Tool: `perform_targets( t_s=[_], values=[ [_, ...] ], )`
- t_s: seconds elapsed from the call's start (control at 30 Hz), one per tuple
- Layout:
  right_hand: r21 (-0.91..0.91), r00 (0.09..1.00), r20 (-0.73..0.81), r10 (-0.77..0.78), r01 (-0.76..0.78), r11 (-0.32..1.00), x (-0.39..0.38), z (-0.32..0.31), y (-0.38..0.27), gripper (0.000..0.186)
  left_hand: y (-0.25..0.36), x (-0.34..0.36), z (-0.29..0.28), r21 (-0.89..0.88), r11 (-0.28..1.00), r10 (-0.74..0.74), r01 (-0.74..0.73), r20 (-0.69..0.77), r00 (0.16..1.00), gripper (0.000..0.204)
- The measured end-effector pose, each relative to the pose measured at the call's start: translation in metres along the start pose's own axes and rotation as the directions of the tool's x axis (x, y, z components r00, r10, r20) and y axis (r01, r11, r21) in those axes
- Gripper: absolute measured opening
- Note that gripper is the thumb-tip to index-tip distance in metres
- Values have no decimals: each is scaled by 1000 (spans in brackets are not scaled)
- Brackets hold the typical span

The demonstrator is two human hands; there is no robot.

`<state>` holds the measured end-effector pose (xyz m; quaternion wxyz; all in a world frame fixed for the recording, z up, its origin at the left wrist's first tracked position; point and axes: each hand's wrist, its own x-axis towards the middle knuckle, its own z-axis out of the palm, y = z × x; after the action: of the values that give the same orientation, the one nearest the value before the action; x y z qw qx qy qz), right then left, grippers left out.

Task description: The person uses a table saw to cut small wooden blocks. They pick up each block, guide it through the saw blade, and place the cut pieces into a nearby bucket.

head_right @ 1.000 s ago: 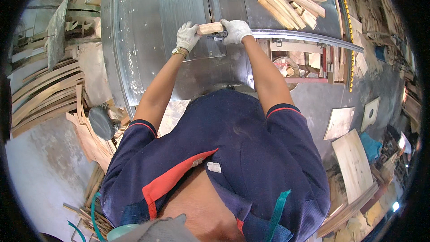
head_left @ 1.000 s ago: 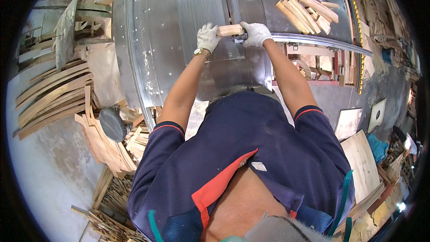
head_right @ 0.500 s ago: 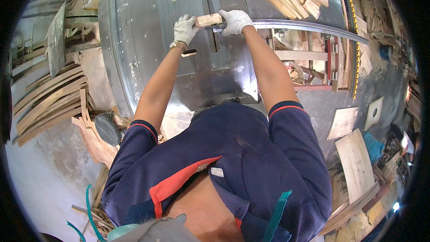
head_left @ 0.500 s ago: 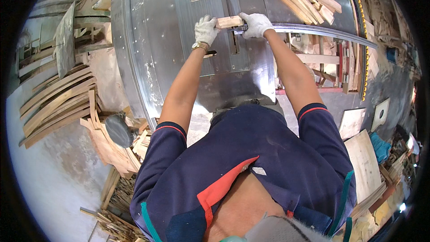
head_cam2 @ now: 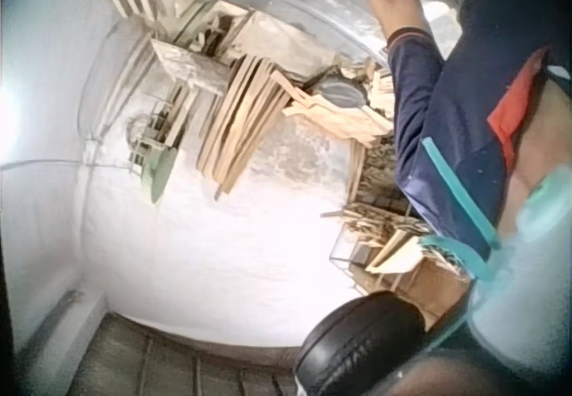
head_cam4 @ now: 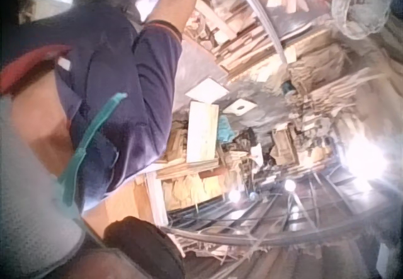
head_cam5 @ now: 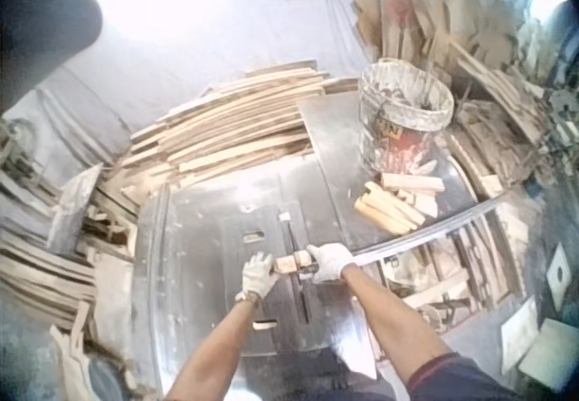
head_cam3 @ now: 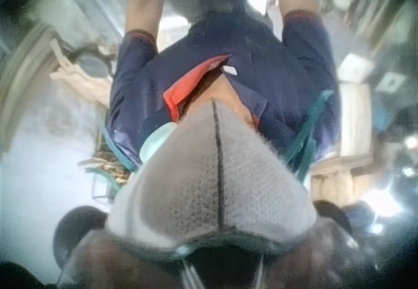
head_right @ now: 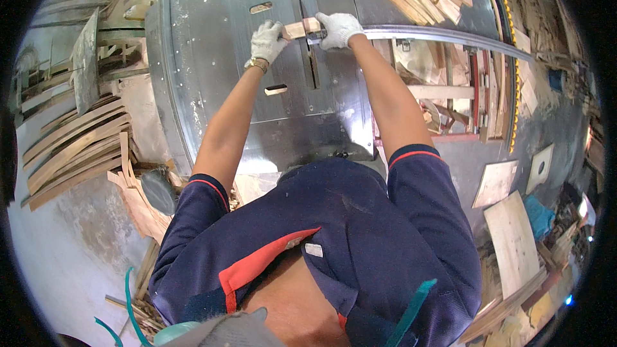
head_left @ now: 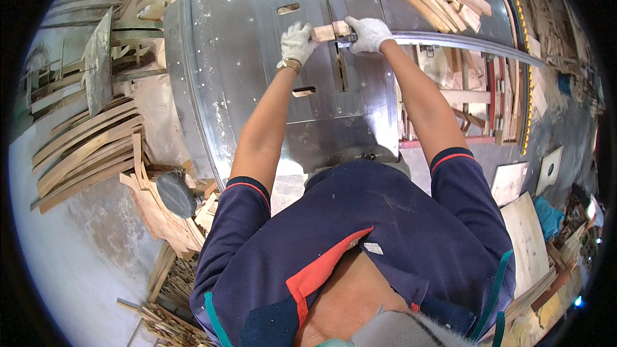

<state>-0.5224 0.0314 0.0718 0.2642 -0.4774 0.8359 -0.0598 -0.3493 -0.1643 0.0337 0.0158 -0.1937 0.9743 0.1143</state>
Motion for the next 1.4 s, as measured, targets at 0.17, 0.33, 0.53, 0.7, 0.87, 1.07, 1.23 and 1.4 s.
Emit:
perform_targets(
  t_s=[0.17,0.33,0.53,0.7,0.87,1.07,1.23,1.4],
  values=[
    [10,1000,6,13,-13,1000,-17,7,-8,90,2,-26,9,0,1000,-3,3,-43,999,52],
    [7,999,39,28,-28,1000,-56,28,-22,88,17,-68,13,-37,999,13,-14,-32,999,53],
    [31,997,70,44,-47,998,-134,65,-48,90,42,-156,20,-45,997,64,-67,-57,996,45],
    [167,998,-12,-62,63,984,-200,108,-58,79,62,-233,26,-96,991,88,-97,-97,991,45],
    [605,999,31,14,-30,796,-233,144,-56,55,79,-295,29,-122,986,104,-113,-79,991,45],
    [768,963,-124,237,-58,638,-243,124,-75,22,73,-318,42,-262,964,34,-42,-35,999,60],
    [674,655,-657,374,288,680,-273,-29,-19,20,76,-327,35,-493,835,-211,243,121,970,52],
    [742,487,-591,643,641,196,-290,-76,27,17,89,-311,49,-482,863,-130,151,77,989,39]
  ],
)
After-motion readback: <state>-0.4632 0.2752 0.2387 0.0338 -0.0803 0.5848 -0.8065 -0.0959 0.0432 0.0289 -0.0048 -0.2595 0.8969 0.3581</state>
